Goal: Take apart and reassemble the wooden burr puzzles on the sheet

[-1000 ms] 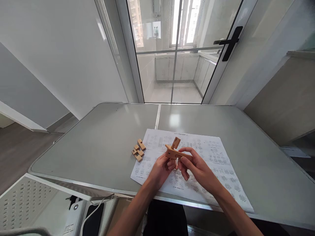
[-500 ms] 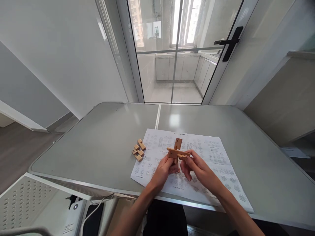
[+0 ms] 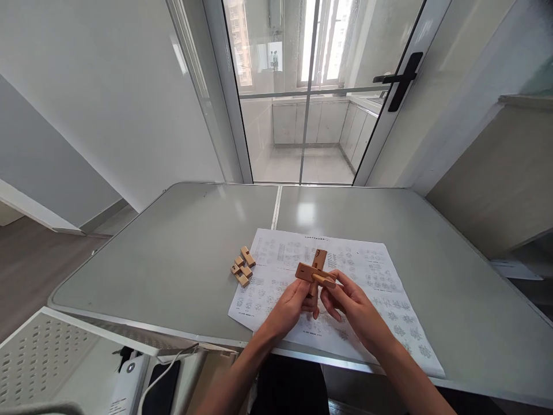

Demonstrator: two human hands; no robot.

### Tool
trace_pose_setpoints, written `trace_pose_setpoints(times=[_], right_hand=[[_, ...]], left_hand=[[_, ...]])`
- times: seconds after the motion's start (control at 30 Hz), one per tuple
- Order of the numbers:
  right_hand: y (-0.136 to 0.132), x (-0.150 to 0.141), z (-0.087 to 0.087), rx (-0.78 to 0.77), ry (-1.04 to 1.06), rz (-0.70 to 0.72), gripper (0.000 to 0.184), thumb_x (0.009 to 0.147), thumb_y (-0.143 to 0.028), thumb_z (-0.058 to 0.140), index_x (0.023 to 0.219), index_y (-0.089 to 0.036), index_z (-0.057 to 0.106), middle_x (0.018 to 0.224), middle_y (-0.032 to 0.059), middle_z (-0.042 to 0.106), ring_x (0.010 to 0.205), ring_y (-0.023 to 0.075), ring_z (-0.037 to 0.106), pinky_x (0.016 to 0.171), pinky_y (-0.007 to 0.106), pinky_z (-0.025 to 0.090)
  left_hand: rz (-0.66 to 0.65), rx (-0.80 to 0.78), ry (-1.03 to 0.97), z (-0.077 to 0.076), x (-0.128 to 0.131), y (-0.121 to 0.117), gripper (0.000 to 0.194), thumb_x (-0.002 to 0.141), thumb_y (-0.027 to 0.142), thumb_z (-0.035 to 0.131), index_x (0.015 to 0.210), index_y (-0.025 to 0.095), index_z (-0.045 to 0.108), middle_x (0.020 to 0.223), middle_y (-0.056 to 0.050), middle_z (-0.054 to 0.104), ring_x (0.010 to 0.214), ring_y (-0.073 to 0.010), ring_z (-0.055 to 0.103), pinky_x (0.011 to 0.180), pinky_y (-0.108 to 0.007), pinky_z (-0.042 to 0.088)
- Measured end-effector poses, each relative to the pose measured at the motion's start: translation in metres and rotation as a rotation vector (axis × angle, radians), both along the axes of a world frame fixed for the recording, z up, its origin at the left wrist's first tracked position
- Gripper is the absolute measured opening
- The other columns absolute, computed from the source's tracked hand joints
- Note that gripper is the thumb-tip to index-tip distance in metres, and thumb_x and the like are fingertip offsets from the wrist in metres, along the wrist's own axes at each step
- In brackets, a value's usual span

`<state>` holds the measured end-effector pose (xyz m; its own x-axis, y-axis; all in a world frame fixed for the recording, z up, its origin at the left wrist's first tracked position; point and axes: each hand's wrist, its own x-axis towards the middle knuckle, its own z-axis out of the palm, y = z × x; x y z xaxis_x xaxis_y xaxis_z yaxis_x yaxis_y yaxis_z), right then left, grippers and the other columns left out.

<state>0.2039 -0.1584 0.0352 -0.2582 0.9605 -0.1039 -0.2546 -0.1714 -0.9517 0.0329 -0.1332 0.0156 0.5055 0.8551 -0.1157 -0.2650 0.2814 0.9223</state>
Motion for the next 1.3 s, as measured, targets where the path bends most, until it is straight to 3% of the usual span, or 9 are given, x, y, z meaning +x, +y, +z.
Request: trace_pose_setpoints(times=[0.2,0.4,0.63,0.8,0.93,1.13,1.3], right_hand=[[-0.001,0.002,0.001,-0.046,0.009,0.035,0.039,0.100,-0.060,0.064,0.097,-0.022,0.062,0.068,-0.0033,0.056,0.058,0.0121,0.045,0.066,0.030,0.045],[-0.004,0.001,-0.002,-0.051,0.093,-0.113,0.035,0.097,-0.057,0.070,0.097,-0.023,0.061,0.065,-0.0051,0.049,0.057,0.0115,0.036,0.062,0.028,0.047],[-0.005,-0.003,-0.003,-0.052,0.100,-0.182,0.034,0.096,-0.056,0.071,0.094,-0.024,0.059,0.065,-0.0047,0.049,0.056,0.0128,0.036,0.057,0.028,0.043],[-0.003,-0.002,0.002,-0.029,0.062,-0.179,0.036,0.096,-0.059,0.069,0.092,-0.025,0.058,0.068,-0.0035,0.053,0.057,0.0140,0.040,0.061,0.030,0.045],[0.002,0.002,0.005,0.003,0.016,-0.257,0.038,0.094,-0.060,0.071,0.095,-0.024,0.062,0.065,-0.0031,0.055,0.056,0.0138,0.044,0.061,0.030,0.045],[0.017,0.033,0.001,0.062,-0.090,-0.446,0.040,0.091,-0.060,0.075,0.094,-0.022,0.063,0.088,0.0032,0.072,0.058,0.0121,0.051,0.057,0.028,0.046],[0.034,0.077,-0.009,0.028,-0.255,-0.609,0.052,0.081,-0.067,0.080,0.095,-0.020,0.063,0.088,0.0075,0.077,0.060,0.0151,0.059,0.053,0.029,0.050]], left_hand=[[-0.042,-0.002,-0.028,0.004,-0.002,-0.002,0.056,0.093,0.073,0.059,0.088,0.018,0.053,0.067,0.005,0.043,0.059,-0.0118,0.042,0.063,-0.029,0.041],[-0.114,0.046,-0.061,0.009,-0.001,-0.003,0.052,0.098,0.069,0.056,0.085,0.019,0.050,0.068,0.006,0.036,0.060,-0.0111,0.035,0.066,-0.031,0.042],[-0.099,0.028,-0.046,0.015,0.000,-0.006,0.053,0.096,0.071,0.058,0.084,0.019,0.051,0.066,0.007,0.034,0.059,-0.0108,0.031,0.067,-0.032,0.042],[-0.074,0.026,-0.026,0.012,0.001,-0.005,0.054,0.095,0.072,0.057,0.087,0.019,0.054,0.064,0.006,0.039,0.058,-0.0117,0.036,0.066,-0.031,0.040],[-0.029,0.068,0.061,0.009,0.000,-0.003,0.054,0.095,0.072,0.059,0.088,0.018,0.056,0.063,0.006,0.043,0.059,-0.0122,0.041,0.066,-0.030,0.040],[-0.042,0.093,0.149,0.008,-0.002,-0.002,0.052,0.097,0.068,0.059,0.103,0.016,0.061,0.064,0.005,0.046,0.064,-0.0140,0.050,0.070,-0.029,0.042],[-0.053,0.107,0.195,0.009,-0.002,-0.004,0.050,0.094,0.067,0.064,0.101,0.017,0.060,0.068,0.004,0.050,0.066,-0.0141,0.052,0.071,-0.029,0.046]])
